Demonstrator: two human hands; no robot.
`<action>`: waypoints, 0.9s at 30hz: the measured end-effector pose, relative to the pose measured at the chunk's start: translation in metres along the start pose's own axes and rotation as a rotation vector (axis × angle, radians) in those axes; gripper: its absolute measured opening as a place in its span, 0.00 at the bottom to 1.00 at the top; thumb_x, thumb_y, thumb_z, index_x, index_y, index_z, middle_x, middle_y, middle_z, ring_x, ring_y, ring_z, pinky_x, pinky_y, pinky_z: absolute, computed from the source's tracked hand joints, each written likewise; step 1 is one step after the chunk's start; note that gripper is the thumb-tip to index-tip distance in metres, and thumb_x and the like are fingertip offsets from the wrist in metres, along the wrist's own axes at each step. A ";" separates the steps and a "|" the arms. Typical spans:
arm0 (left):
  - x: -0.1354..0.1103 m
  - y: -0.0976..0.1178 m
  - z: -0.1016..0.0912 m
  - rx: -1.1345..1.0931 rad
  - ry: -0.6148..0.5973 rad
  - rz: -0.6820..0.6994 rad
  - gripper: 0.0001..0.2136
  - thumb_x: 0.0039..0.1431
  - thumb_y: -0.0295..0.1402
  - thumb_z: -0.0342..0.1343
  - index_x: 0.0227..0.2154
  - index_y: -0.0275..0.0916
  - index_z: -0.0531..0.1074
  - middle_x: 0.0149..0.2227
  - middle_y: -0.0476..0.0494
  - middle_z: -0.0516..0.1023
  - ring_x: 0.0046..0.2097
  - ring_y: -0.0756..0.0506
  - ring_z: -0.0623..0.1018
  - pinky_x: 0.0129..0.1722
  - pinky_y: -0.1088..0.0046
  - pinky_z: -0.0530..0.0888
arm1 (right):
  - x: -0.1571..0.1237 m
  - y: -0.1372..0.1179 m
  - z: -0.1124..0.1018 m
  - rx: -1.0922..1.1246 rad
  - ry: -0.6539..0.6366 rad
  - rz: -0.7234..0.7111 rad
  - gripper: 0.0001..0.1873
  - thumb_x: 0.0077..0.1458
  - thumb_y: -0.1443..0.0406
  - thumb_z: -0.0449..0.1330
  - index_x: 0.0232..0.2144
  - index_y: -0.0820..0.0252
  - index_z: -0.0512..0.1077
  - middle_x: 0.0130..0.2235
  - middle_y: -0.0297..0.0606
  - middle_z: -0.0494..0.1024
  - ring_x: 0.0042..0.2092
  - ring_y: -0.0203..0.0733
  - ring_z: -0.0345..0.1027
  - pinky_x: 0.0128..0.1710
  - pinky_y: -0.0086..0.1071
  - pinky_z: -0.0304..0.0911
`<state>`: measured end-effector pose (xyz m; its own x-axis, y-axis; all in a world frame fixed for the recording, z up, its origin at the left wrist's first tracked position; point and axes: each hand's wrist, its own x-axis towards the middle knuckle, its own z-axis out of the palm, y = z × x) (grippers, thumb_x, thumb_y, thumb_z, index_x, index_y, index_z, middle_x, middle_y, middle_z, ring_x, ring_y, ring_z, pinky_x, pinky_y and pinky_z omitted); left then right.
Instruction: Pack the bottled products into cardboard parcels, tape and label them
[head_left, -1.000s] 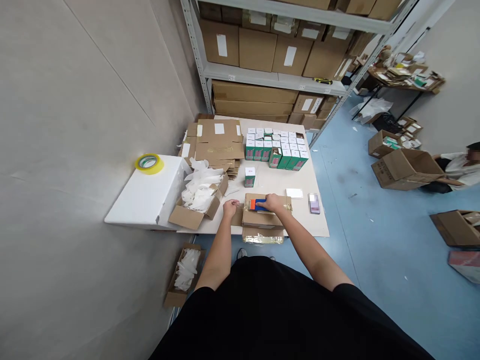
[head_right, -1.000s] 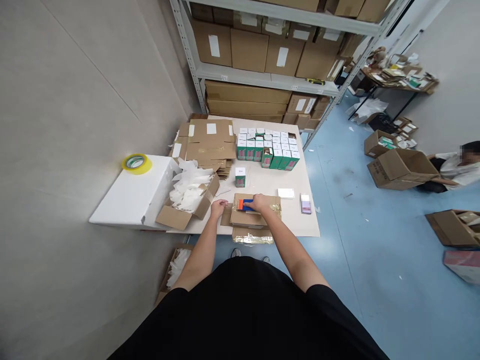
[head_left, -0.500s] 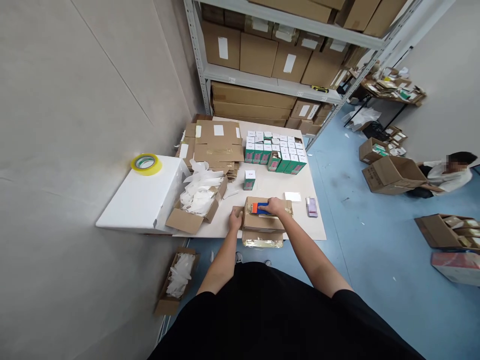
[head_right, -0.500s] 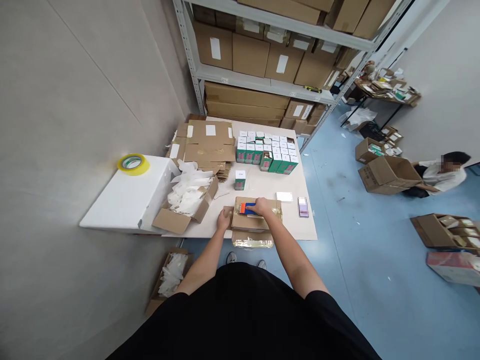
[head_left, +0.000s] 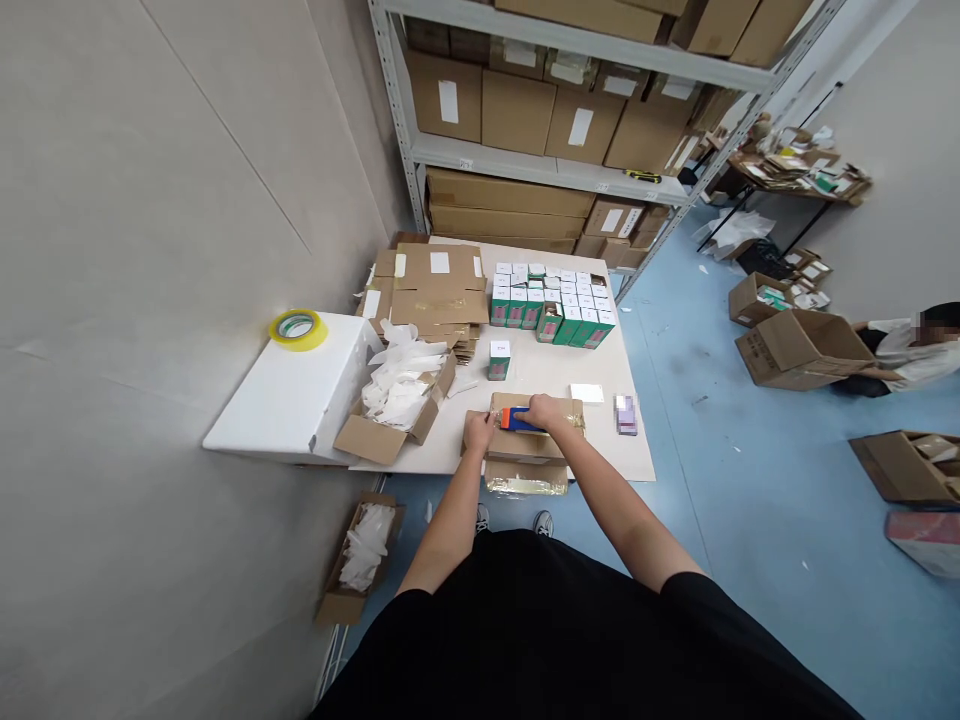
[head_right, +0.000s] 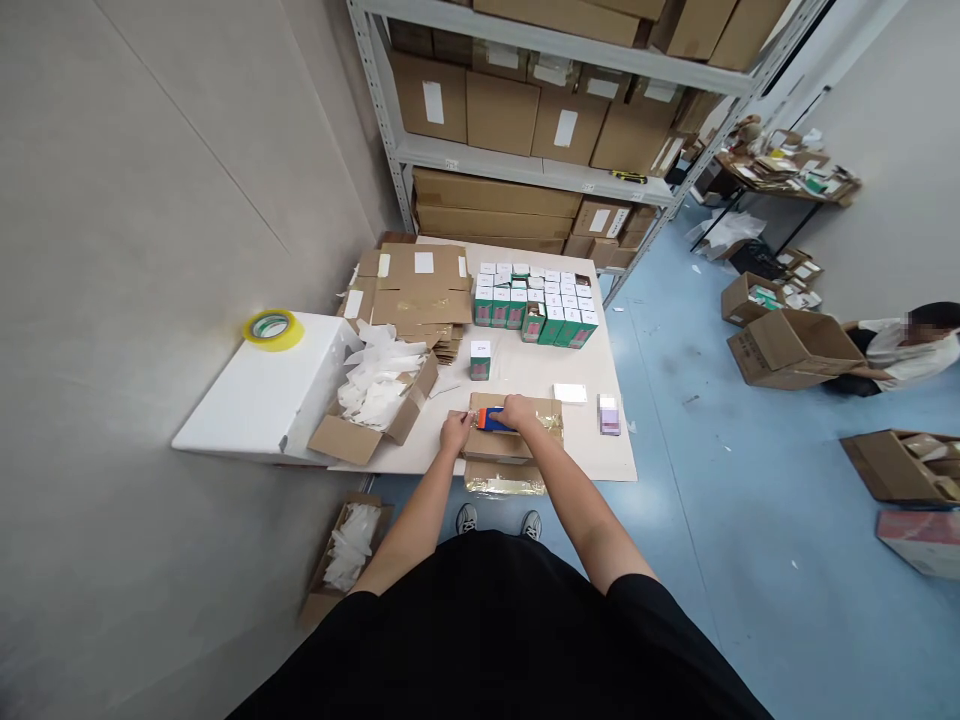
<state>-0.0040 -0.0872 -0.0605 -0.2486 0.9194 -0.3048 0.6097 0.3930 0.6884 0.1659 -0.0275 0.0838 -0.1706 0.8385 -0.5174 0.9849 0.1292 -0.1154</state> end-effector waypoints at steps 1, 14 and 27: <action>-0.001 0.001 0.001 0.032 0.006 -0.017 0.20 0.71 0.45 0.51 0.43 0.39 0.84 0.44 0.29 0.84 0.47 0.35 0.82 0.44 0.66 0.71 | 0.001 0.000 0.000 0.004 -0.003 -0.002 0.32 0.59 0.44 0.66 0.50 0.67 0.81 0.50 0.57 0.84 0.49 0.55 0.81 0.42 0.32 0.69; -0.008 0.015 0.006 0.205 0.073 -0.102 0.21 0.73 0.45 0.46 0.45 0.40 0.83 0.45 0.29 0.84 0.48 0.33 0.82 0.45 0.63 0.72 | -0.043 0.223 -0.026 -0.057 0.040 0.130 0.26 0.57 0.45 0.68 0.41 0.63 0.83 0.47 0.55 0.83 0.48 0.55 0.79 0.40 0.34 0.66; 0.000 0.016 -0.006 0.231 0.036 -0.181 0.22 0.70 0.49 0.48 0.46 0.44 0.83 0.48 0.33 0.84 0.49 0.34 0.81 0.45 0.63 0.73 | -0.055 0.293 -0.026 0.053 0.053 0.137 0.26 0.56 0.45 0.69 0.42 0.61 0.82 0.48 0.52 0.83 0.47 0.53 0.76 0.37 0.33 0.62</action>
<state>0.0018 -0.0808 -0.0454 -0.3931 0.8363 -0.3822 0.7071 0.5406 0.4557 0.4650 -0.0221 0.1000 -0.0312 0.8733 -0.4862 0.9956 -0.0158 -0.0923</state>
